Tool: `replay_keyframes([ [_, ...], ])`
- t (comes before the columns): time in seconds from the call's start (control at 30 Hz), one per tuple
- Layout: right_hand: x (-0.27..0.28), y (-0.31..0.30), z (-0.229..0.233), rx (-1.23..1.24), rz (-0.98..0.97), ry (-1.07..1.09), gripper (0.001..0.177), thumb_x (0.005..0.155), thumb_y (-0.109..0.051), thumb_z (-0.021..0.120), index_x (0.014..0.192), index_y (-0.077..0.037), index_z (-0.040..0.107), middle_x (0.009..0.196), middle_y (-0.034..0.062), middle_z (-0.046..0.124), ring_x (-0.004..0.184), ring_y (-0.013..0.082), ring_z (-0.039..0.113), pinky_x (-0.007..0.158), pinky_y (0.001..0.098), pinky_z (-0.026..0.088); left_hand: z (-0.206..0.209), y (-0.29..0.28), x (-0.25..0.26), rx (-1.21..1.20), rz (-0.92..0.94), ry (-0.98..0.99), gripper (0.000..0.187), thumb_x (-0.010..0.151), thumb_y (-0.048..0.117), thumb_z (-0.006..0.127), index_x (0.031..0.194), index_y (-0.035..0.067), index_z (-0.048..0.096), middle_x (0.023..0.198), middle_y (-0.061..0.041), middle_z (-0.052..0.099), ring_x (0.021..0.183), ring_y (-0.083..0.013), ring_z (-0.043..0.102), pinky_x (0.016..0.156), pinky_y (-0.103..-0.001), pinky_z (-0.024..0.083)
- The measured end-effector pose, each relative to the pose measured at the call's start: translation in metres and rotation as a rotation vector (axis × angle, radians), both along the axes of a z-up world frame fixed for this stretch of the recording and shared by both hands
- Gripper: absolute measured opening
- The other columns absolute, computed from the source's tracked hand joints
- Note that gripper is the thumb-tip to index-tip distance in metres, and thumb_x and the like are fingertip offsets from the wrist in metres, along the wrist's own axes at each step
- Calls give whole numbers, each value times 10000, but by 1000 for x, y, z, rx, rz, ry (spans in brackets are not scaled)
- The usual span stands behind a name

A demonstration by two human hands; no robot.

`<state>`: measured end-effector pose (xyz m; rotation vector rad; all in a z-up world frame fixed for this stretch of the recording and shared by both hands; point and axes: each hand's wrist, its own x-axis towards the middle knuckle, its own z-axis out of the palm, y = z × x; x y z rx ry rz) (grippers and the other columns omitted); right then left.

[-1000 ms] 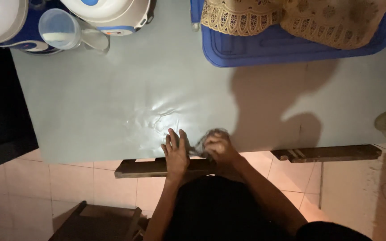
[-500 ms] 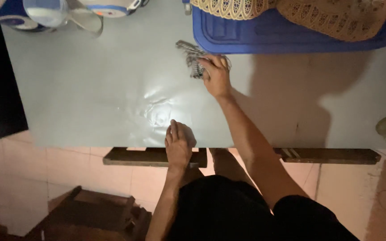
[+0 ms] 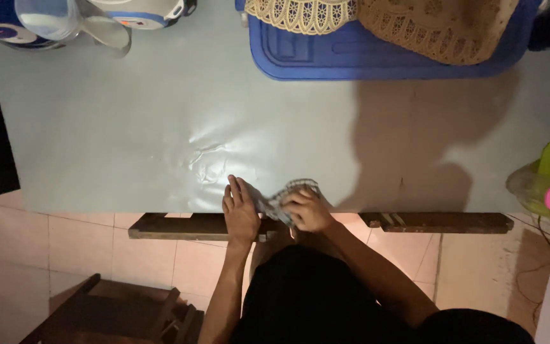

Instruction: The person wipes a table surface with a cloth, positions a lace mat, and then folds the cleaning cloth.

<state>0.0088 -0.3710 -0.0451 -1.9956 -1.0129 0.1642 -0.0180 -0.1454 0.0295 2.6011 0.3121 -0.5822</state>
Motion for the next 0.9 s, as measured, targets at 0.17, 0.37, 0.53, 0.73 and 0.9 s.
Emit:
replay_keyframes([
  [0.17,16,-23,20,-117,86,76,141,776,-19,691,873,-119,716,1083,35,671,1052,199,555,938,383,455,-11,-9,2,-66,-1,-238,876,803,137,768,1455,-120,243,1666,-317,110,1493,-504,239,1212,-602,232],
  [0.37,79,-1,-4,-411,15,91,189,810,-59,704,974,-153,704,1173,44,647,1079,232,559,974,454,438,-13,-26,10,-105,-182,-103,734,871,141,597,1531,-47,337,1652,-271,183,1513,-440,241,1202,-625,198],
  [0.53,159,26,22,-316,-279,-170,400,693,-52,690,1076,-169,680,1224,79,626,1206,344,546,1073,559,380,-6,-25,17,-234,-143,-115,518,991,164,473,1482,6,425,1605,-319,264,1479,-471,286,1153,-686,209],
  [0.73,194,39,23,-254,-622,-66,472,781,101,599,1145,-175,718,1266,79,623,1207,324,539,1062,504,399,-8,-19,14,-161,-176,-118,552,927,67,477,1477,39,442,1626,-259,286,1486,-404,317,1175,-642,228],
  [0.9,128,42,18,-224,-737,9,409,810,90,604,1149,-115,706,1298,168,572,1198,380,511,1025,515,439,-5,-22,14,-165,-154,-126,630,893,-10,556,1506,60,428,1646,-245,301,1520,-387,291,1219,-609,221],
])
